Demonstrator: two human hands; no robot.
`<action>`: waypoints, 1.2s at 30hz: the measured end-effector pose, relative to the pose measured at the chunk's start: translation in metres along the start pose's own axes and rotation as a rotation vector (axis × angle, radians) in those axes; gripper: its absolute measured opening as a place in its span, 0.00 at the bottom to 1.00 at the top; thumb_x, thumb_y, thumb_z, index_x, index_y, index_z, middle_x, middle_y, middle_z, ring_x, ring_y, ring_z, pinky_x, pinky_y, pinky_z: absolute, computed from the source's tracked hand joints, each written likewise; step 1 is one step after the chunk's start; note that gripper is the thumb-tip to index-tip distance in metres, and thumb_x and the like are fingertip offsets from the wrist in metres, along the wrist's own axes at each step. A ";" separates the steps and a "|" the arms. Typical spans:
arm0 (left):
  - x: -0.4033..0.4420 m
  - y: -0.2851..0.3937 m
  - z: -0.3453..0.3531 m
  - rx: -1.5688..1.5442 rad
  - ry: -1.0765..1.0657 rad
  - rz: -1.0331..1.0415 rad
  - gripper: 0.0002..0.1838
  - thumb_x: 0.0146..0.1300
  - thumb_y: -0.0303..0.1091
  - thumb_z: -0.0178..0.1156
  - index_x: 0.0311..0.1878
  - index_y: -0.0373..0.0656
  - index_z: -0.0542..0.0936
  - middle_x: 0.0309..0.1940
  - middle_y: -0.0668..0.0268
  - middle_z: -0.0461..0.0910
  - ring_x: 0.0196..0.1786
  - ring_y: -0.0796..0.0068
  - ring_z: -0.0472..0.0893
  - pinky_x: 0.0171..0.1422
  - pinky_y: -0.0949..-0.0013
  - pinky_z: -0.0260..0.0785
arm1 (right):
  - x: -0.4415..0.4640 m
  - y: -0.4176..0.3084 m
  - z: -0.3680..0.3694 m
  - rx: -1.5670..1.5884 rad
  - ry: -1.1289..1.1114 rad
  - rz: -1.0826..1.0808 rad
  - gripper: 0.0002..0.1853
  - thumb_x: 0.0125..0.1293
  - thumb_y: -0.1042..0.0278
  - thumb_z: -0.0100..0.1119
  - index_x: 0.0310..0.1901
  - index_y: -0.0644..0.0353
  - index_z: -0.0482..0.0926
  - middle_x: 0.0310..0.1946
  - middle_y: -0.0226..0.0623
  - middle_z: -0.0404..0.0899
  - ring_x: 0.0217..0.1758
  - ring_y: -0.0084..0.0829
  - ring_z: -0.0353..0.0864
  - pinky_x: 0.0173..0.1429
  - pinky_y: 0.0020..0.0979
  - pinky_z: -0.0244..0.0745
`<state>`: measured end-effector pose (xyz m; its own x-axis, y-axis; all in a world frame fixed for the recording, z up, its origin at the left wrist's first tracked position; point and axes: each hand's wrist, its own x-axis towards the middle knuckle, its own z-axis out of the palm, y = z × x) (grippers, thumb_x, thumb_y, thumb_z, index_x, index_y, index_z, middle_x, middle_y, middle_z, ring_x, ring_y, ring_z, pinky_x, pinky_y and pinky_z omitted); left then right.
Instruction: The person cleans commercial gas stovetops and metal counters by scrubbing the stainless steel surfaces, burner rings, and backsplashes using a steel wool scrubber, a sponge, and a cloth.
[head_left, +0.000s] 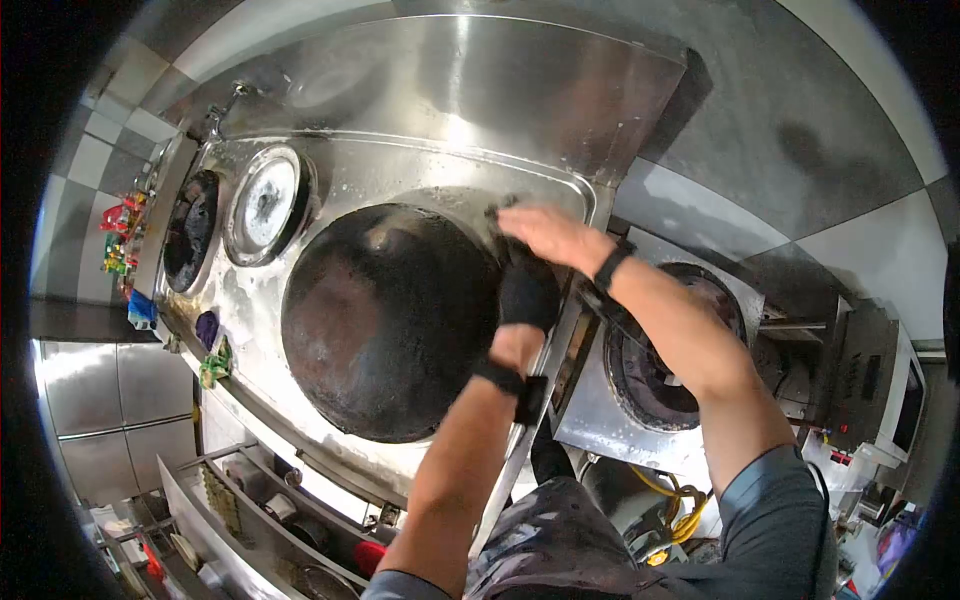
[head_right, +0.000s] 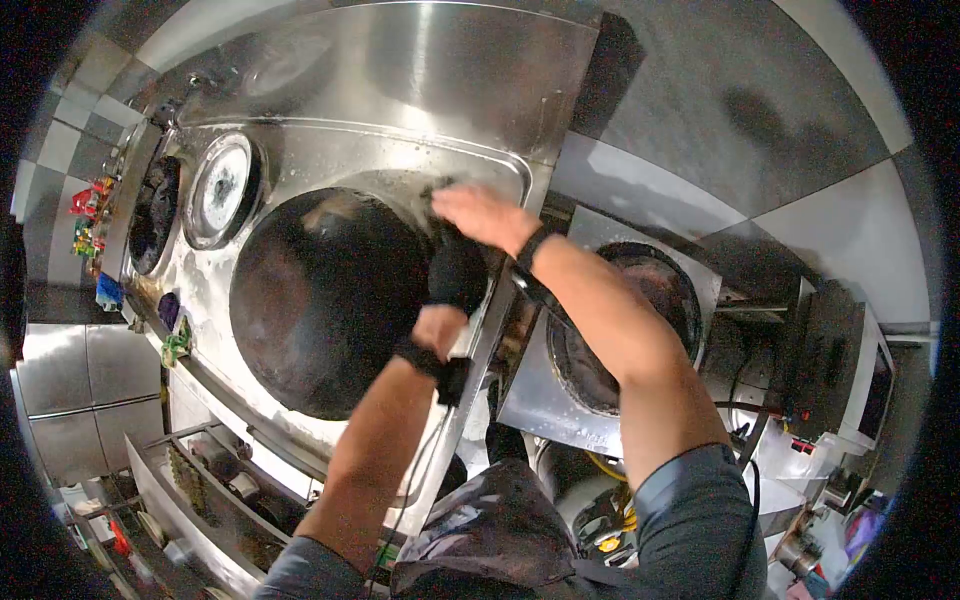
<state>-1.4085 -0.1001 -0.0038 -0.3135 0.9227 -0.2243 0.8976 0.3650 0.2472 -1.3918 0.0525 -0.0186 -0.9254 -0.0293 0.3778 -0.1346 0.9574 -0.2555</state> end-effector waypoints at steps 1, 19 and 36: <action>0.011 -0.005 -0.024 -0.166 -0.014 -0.041 0.24 0.76 0.31 0.47 0.72 0.40 0.72 0.70 0.50 0.72 0.74 0.56 0.68 0.80 0.57 0.57 | 0.014 0.011 -0.010 -0.006 -0.055 0.014 0.14 0.70 0.71 0.54 0.53 0.62 0.83 0.60 0.47 0.83 0.62 0.47 0.83 0.66 0.42 0.80; 0.051 -0.013 0.027 -0.037 0.476 0.022 0.18 0.70 0.32 0.54 0.59 0.38 0.83 0.58 0.49 0.82 0.63 0.48 0.78 0.72 0.54 0.64 | 0.041 0.017 -0.023 0.019 -0.191 0.007 0.10 0.69 0.69 0.53 0.38 0.63 0.83 0.46 0.43 0.84 0.52 0.46 0.85 0.57 0.44 0.81; 0.010 0.021 0.020 -0.480 0.440 0.155 0.15 0.67 0.31 0.56 0.54 0.35 0.78 0.51 0.41 0.79 0.55 0.38 0.79 0.57 0.44 0.73 | -0.046 -0.001 -0.045 -0.230 -0.146 0.111 0.08 0.62 0.73 0.60 0.43 0.64 0.80 0.50 0.45 0.82 0.53 0.47 0.84 0.56 0.43 0.81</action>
<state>-1.3864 -0.0855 -0.0200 -0.3805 0.8962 0.2282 0.7370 0.1448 0.6602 -1.3329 0.0657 0.0046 -0.9734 0.0545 0.2227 0.0391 0.9966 -0.0732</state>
